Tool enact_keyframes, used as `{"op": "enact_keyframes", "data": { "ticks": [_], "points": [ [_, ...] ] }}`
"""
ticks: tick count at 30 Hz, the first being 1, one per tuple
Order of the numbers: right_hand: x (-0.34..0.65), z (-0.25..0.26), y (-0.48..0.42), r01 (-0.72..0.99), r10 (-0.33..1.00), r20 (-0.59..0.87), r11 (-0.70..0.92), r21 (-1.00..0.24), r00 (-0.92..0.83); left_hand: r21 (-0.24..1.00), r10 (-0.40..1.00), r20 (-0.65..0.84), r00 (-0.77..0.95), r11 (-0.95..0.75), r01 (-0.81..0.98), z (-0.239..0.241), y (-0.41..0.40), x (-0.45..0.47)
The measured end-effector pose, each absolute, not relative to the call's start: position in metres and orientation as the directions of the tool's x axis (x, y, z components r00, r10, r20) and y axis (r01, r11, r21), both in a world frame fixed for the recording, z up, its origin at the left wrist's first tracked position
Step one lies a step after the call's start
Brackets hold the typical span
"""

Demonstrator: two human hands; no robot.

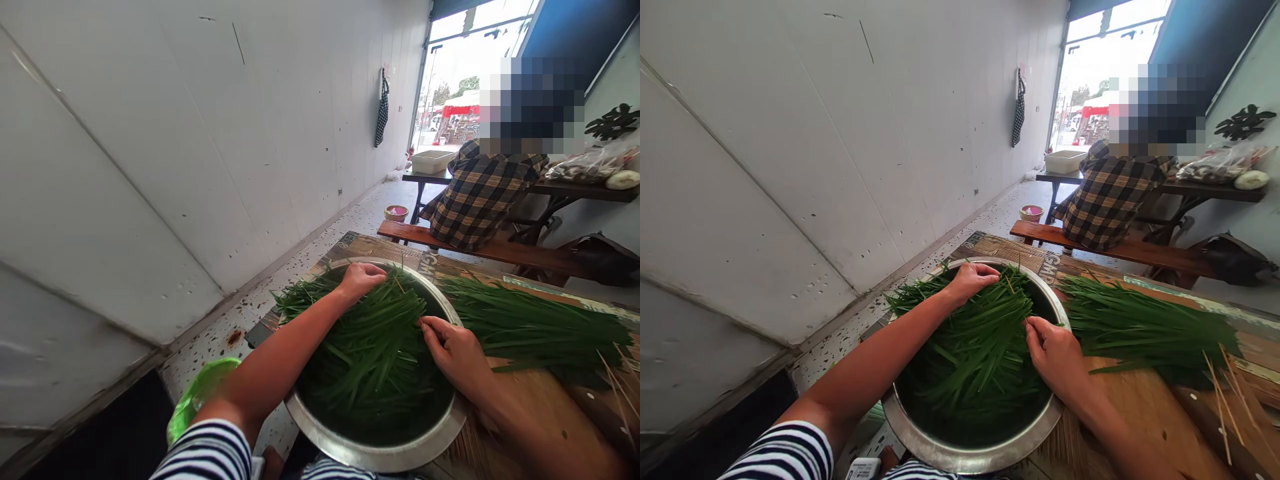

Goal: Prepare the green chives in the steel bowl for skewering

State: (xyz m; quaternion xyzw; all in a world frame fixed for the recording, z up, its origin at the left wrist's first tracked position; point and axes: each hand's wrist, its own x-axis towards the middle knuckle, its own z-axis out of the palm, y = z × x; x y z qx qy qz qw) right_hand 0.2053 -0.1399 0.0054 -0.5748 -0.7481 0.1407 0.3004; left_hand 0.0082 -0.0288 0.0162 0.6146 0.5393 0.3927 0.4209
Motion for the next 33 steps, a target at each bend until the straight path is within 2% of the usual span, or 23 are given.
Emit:
{"op": "enact_keyframes", "data": {
  "ticks": [12, 22, 25, 28, 30, 33],
  "points": [
    [0.205, 0.006, -0.14, 0.784, 0.944, 0.298, 0.293, -0.547, -0.144, 0.948, 0.981, 0.06, 0.183, -0.113, 0.297, 0.016, -0.031, 0.011],
    [0.205, 0.004, -0.139, 0.782, 0.943, 0.297, 0.296, -0.548, -0.148, 0.848, 0.944, 0.215, 0.249, -0.307, 0.433, 0.017, -0.035, 0.012],
    [0.205, 0.003, -0.138, 0.78, 0.943, 0.305, 0.29, -0.555, -0.134, 0.819, 0.894, 0.248, 0.374, -0.399, 0.412, 0.027, -0.042, 0.014],
    [0.206, 0.002, -0.139, 0.769, 0.941, 0.313, 0.292, -0.568, -0.126, 0.813, 0.828, 0.21, 0.52, -0.443, 0.377, 0.039, -0.045, 0.009],
    [0.207, 0.002, -0.14, 0.762, 0.943, 0.307, 0.295, -0.577, -0.132, 0.807, 0.869, 0.204, 0.45, -0.409, 0.425, 0.041, -0.04, 0.002],
    [0.207, 0.003, -0.14, 0.765, 0.947, 0.289, 0.286, -0.577, -0.136, 0.751, 0.955, 0.198, 0.22, -0.292, 0.593, 0.031, -0.028, -0.007]
  ]
}}
